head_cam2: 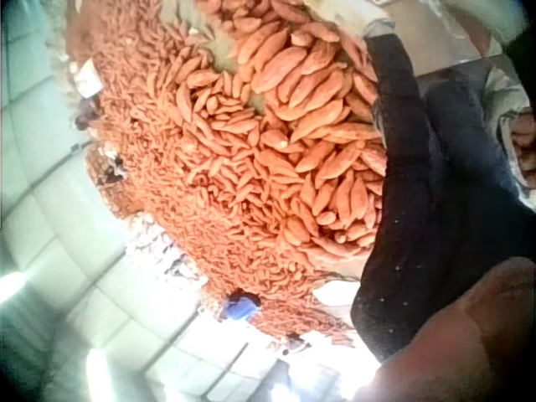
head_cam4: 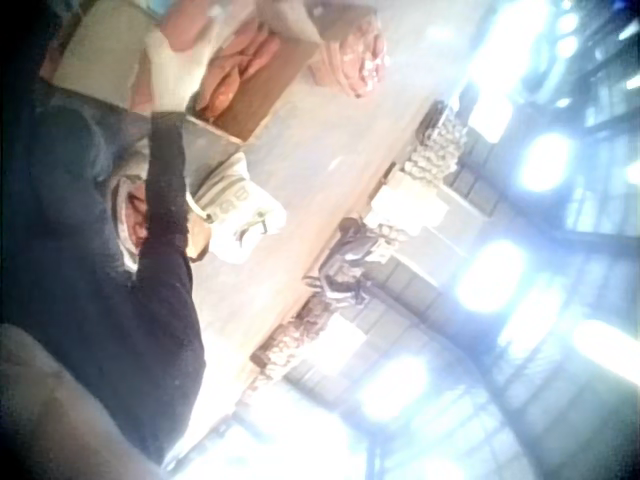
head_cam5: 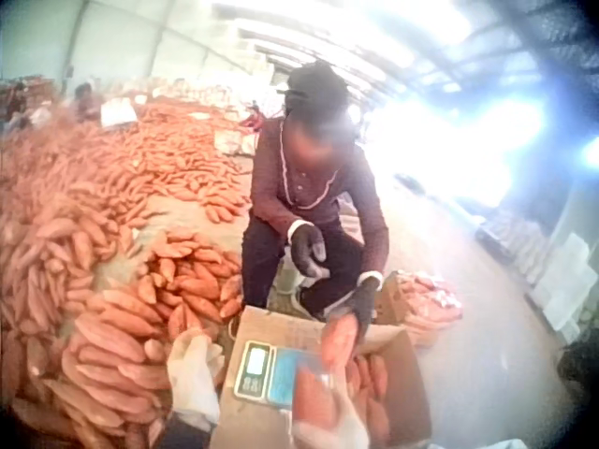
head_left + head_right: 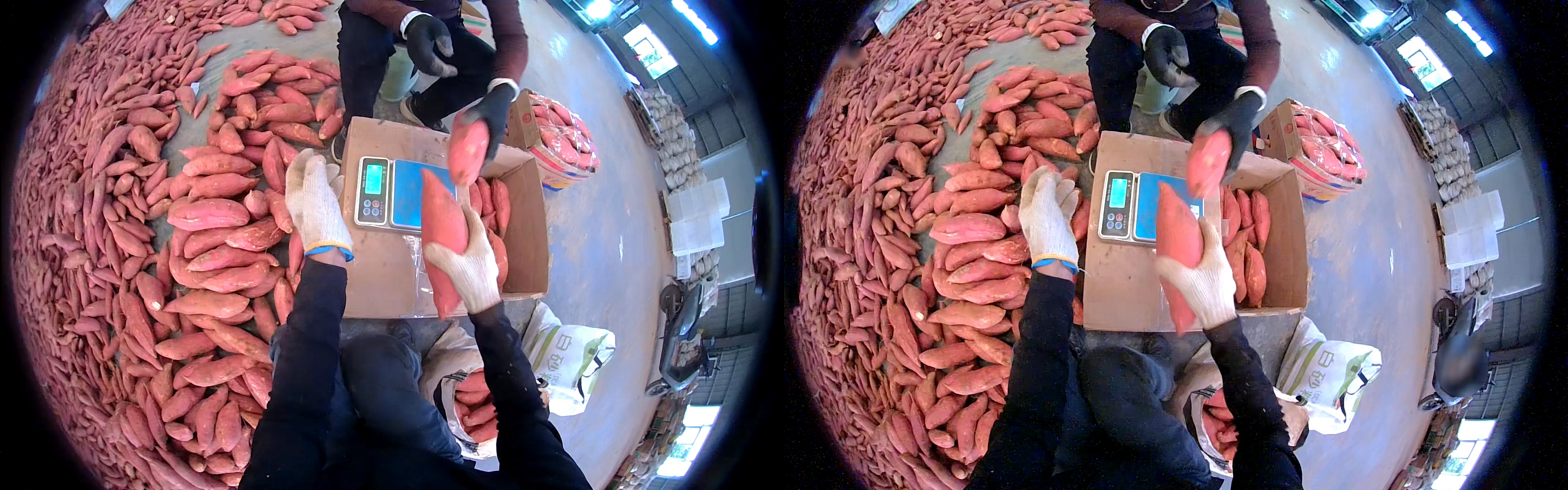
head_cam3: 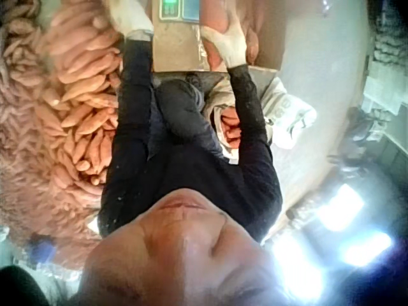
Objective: The person sits on the floor and repeatedly picks up sweet potatoes from a large pile, places them on a digital scale, and then transfers them into a white sack. The process is continuous and repetitive, with the person handling the potatoes one by one or in small groups.
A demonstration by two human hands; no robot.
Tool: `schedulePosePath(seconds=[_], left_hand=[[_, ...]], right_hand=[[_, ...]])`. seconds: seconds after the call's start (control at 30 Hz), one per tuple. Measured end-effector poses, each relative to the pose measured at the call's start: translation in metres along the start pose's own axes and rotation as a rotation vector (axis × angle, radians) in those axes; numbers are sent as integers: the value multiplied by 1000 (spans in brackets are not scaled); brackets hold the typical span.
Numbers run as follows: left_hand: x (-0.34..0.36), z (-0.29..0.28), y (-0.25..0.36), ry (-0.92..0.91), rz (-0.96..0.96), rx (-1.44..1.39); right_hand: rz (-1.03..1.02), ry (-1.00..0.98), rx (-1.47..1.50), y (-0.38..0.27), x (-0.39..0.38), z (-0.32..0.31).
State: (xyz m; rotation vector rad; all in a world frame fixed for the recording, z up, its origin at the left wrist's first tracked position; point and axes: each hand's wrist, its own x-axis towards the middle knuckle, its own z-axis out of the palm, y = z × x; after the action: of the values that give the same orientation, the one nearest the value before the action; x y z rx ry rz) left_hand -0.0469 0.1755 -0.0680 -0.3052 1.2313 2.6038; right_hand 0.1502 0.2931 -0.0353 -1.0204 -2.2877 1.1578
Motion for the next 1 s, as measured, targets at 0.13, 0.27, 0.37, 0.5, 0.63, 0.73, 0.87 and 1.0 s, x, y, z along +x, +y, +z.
schedulePosePath(seconds=[0.13, 0.27, 0.37, 0.5, 0.63, 0.73, 0.87, 1.0], left_hand=[[2, -2, 2, -11, -6, -11], [1, 6, 10, 11, -19, -72], [7, 2, 18, 23, -3, -92], [8, 0, 23, 17, 26, -105], [8, -3, 18, -66, 83, -103], [7, -1, 20, -39, 52, -56], [8, -2, 22, -55, 9, -74], [6, 1, 24, -44, -22, -69]], right_hand=[[-97, 151, -243, -10, 55, 33], [16, 177, -534, -19, 92, 50], [26, 187, -627, -8, 108, 67], [39, 182, -637, -1, 109, 74], [66, 176, -653, -3, 108, 77], [83, 166, -660, -8, 106, 75], [67, 188, -619, -9, 106, 69], [57, 163, -567, -5, 107, 66]])
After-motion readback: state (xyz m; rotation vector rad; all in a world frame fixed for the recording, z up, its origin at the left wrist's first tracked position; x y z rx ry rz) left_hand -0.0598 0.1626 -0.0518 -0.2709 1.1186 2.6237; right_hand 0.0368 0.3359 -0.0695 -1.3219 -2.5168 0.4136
